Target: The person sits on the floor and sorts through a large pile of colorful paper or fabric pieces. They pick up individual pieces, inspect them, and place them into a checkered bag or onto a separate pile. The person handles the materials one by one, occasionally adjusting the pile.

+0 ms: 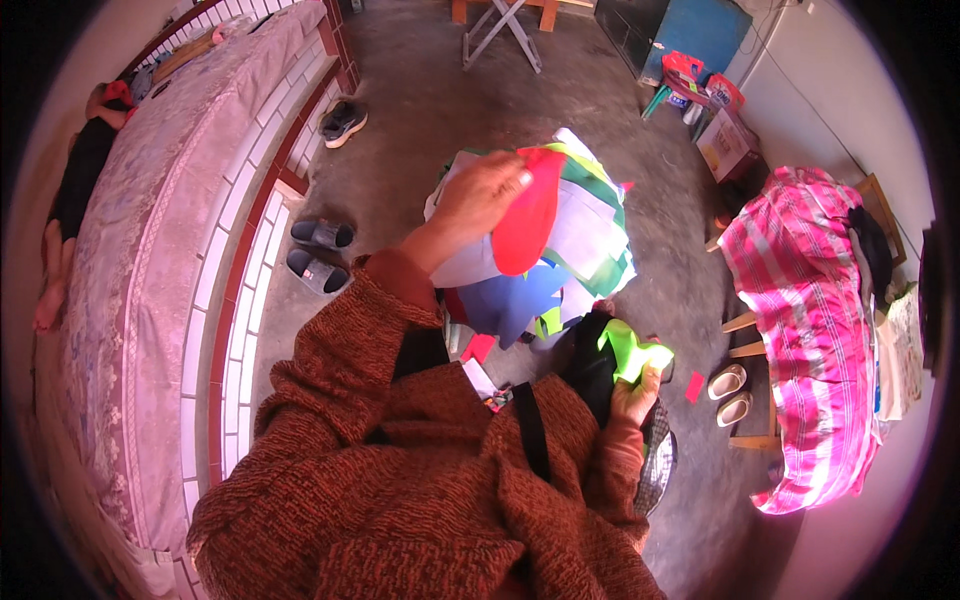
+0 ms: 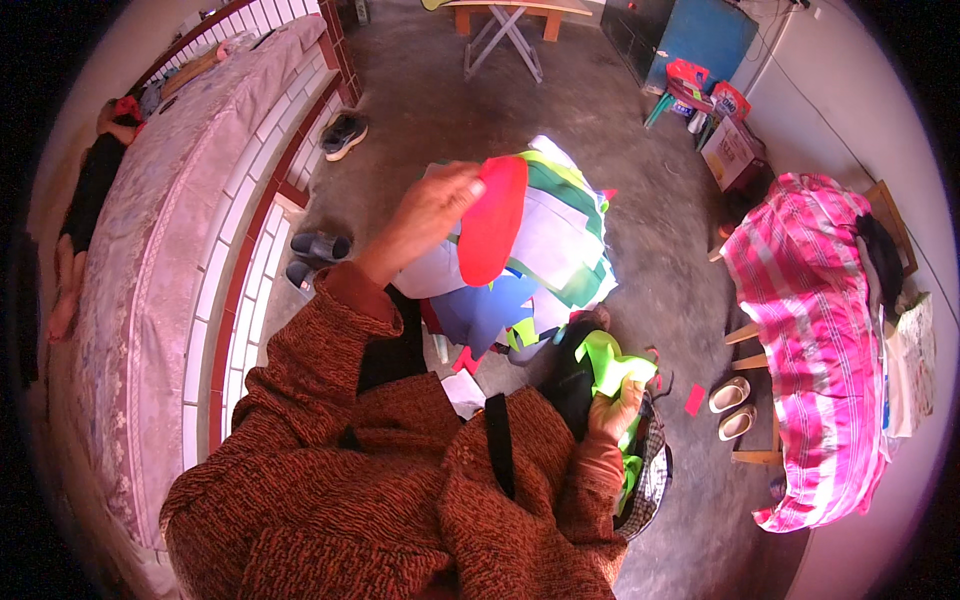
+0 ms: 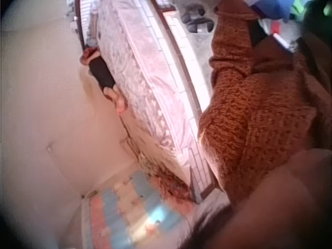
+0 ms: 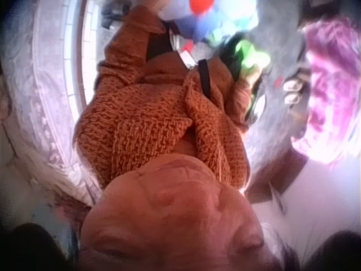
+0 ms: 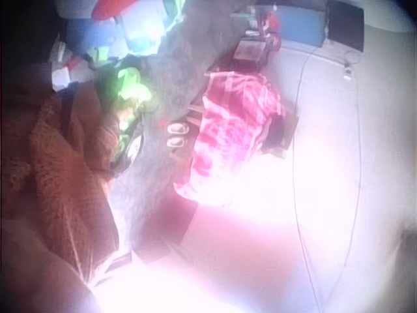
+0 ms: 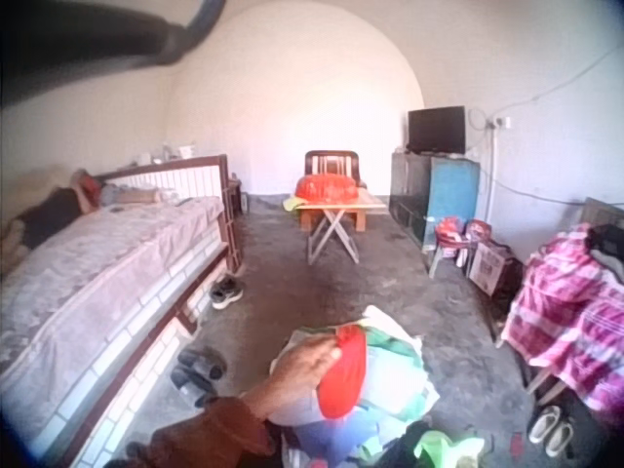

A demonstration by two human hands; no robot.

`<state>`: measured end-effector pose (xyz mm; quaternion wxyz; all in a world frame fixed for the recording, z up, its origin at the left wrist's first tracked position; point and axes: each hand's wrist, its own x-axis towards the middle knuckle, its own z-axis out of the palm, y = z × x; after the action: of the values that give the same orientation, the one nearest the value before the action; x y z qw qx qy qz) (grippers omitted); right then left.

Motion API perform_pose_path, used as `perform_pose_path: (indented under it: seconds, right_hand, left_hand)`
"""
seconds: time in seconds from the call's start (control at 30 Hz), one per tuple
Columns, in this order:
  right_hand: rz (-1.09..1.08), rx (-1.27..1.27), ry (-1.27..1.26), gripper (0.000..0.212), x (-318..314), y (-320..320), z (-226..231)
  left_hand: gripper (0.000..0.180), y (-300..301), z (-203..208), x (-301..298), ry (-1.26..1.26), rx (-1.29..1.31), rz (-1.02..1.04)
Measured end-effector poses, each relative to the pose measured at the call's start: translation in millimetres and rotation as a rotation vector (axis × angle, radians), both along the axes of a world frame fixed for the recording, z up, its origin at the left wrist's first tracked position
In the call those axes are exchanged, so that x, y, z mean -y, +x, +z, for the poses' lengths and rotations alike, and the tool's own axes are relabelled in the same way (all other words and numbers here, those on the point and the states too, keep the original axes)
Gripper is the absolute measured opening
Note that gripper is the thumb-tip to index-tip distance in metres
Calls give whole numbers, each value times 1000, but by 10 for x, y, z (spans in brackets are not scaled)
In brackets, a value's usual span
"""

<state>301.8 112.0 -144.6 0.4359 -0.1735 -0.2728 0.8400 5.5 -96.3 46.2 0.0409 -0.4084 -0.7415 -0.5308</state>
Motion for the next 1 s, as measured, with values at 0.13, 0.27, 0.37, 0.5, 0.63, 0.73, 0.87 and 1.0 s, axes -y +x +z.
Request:
perform_pose_path:
  seconds: [0.13,0.27,0.37,0.5,0.63,0.73,0.87,1.0]
  right_hand:
    - [9,-6,0,41,-8,2,-8]
    - [-7,2,10,40,-28,18,-71]
    - [-20,20,1,39,-42,30,-111]
    - [2,12,26,34,-11,-3,-82]
    - [-6,25,24,32,-25,15,-67]
    - [-8,28,22,30,17,-13,-7]
    - [-8,12,26,27,52,-20,54]
    - [-35,42,34,24,58,-46,62]
  left_hand:
    - [39,3,-174,-75,-114,116,-100]
    - [42,-41,4,31,-39,347,-183]
    - [42,-24,119,91,-50,336,-194]
    - [39,138,346,107,175,473,-229]
    - [38,117,447,64,262,567,-311]
    - [39,-53,382,-56,281,727,-306]
    - [39,19,630,-341,364,971,-576]
    - [40,-291,671,-741,618,1093,-626]
